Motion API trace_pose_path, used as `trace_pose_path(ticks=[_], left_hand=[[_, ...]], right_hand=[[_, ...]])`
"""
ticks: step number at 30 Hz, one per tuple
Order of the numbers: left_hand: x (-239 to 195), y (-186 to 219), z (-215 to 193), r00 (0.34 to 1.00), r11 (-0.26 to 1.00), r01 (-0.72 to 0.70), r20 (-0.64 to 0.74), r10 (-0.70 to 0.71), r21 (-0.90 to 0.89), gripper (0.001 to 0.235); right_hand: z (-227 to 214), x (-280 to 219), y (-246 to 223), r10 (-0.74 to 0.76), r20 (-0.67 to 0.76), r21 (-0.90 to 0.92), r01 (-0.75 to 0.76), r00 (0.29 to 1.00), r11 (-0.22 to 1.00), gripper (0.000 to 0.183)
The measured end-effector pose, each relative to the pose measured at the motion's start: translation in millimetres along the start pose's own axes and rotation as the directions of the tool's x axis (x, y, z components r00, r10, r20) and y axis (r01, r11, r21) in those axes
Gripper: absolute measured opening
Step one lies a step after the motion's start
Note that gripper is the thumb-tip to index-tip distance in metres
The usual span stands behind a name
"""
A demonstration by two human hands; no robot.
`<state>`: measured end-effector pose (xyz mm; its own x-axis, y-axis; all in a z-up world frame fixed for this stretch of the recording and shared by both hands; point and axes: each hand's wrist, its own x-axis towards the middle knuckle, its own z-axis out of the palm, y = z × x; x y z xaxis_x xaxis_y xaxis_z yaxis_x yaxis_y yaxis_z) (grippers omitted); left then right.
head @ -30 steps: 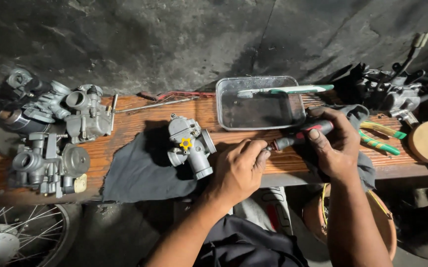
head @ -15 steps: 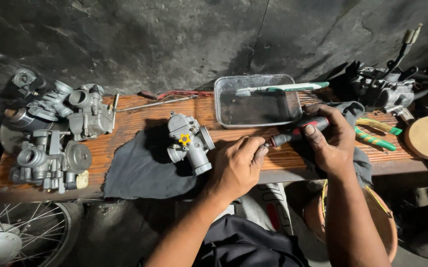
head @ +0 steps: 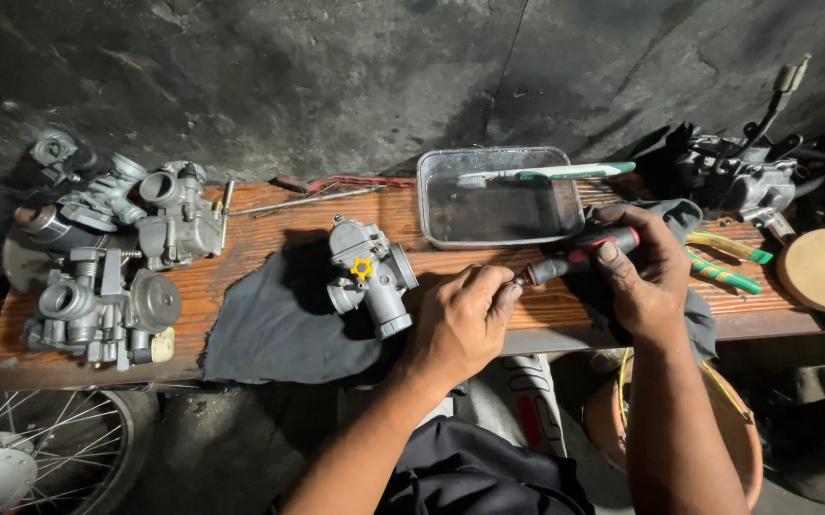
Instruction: Reassembling motorcycle carburetor components after cleaning, including installing jets and using a screwdriver.
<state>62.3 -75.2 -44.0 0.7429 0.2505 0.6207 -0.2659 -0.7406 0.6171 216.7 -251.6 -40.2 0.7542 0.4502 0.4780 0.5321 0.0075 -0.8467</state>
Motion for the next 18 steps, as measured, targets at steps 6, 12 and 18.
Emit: trace_pose_path(ticks=[6,12,18], left_hand=[[-2.9,-3.9,6.7,0.999,0.999,0.027,0.018,-0.027,0.025,0.010],[-3.1,-0.9,7.6,1.000,0.997,0.022,0.019,-0.023,0.071,0.011],[2.2,8.5,-1.6,0.999,1.000,0.027,0.042,-0.026,-0.013,0.009]], right_hand=[[0.8,0.9,-1.3,0.014,0.022,0.039,-0.015,1.000,0.999,0.044],[0.2,2.2,-5.4,-0.029,-0.006,-0.043,0.029,1.000,0.999,0.040],[2.7,2.9,-2.6,0.012,-0.049,0.034,-0.010,0.999,0.999,0.036]])
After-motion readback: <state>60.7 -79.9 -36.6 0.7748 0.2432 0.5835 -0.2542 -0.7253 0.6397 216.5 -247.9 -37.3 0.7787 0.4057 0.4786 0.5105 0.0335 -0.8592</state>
